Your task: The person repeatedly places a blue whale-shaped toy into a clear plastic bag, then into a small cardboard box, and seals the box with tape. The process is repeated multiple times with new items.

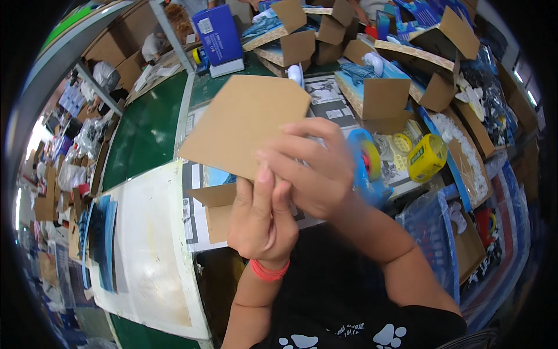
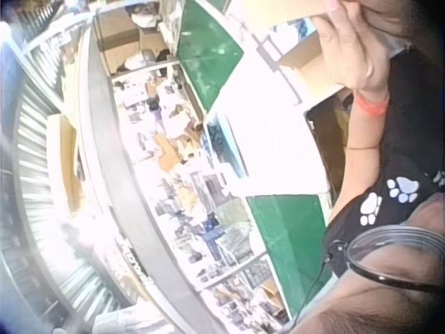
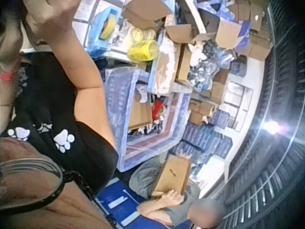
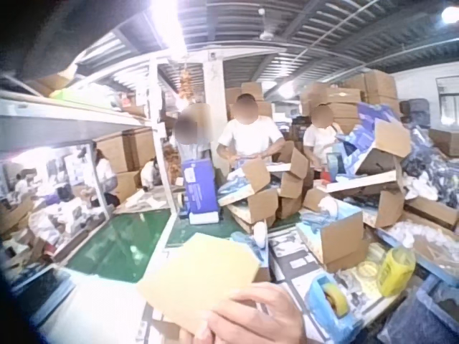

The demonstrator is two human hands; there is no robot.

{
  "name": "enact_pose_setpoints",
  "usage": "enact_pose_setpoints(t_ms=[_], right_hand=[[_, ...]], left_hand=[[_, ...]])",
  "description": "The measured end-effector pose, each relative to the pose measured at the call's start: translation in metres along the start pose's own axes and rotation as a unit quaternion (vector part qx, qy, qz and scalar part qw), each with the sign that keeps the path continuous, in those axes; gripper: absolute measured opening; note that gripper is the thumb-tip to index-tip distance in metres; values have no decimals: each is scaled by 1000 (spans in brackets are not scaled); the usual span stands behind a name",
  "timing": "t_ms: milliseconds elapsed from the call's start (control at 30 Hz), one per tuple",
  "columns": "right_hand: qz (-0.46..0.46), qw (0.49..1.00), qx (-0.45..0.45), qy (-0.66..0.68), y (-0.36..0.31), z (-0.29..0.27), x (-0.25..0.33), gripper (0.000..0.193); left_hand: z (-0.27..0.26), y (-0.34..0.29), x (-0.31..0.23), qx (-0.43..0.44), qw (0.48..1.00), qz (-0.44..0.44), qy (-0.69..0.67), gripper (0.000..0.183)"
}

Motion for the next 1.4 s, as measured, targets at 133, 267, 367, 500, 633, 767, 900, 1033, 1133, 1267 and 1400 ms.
enact_pose_setpoints(t_ms=[133,267,367,500,633,767,900,1033,1133,1267,1400], right_hand=[[-26,998,14,47,1,-4,-19,22],[-11,993,66,93,4,-16,-34,25],[9,988,102,113,6,-22,-40,27],[130,984,87,83,8,-43,-57,34],[367,929,46,-26,-51,-115,-94,31],[581,808,-83,-49,-197,-203,-124,24],[662,747,-64,19,-261,-202,-109,24],[640,765,73,-4,-264,-179,-104,24],[649,756,46,65,-270,-181,-105,23],[782,606,39,140,-279,-171,-107,22],[792,586,89,145,-284,-170,-114,20]], left_hand=[[7,1,13,68,997,1,-24,35],[-23,7,1,-2,974,113,197,37],[5,42,-11,133,943,156,260,45],[39,45,-5,240,925,167,243,48],[45,35,-19,235,921,169,262,51],[53,32,-32,186,936,157,255,41],[68,28,-36,157,942,145,260,33],[74,32,-36,125,946,135,269,32],[71,22,-43,121,940,153,279,32],[61,20,-42,133,944,144,264,30],[53,24,-45,149,947,146,242,24]])
Point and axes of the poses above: each hand's wrist, its own y-axis towards the middle knuckle, its own z-axis out of the palm, x = y × z, the point moved 9 cm from there along y, towards the middle knuckle, and after that the axes turned 8 degrees about y, right-handed, at the moved point
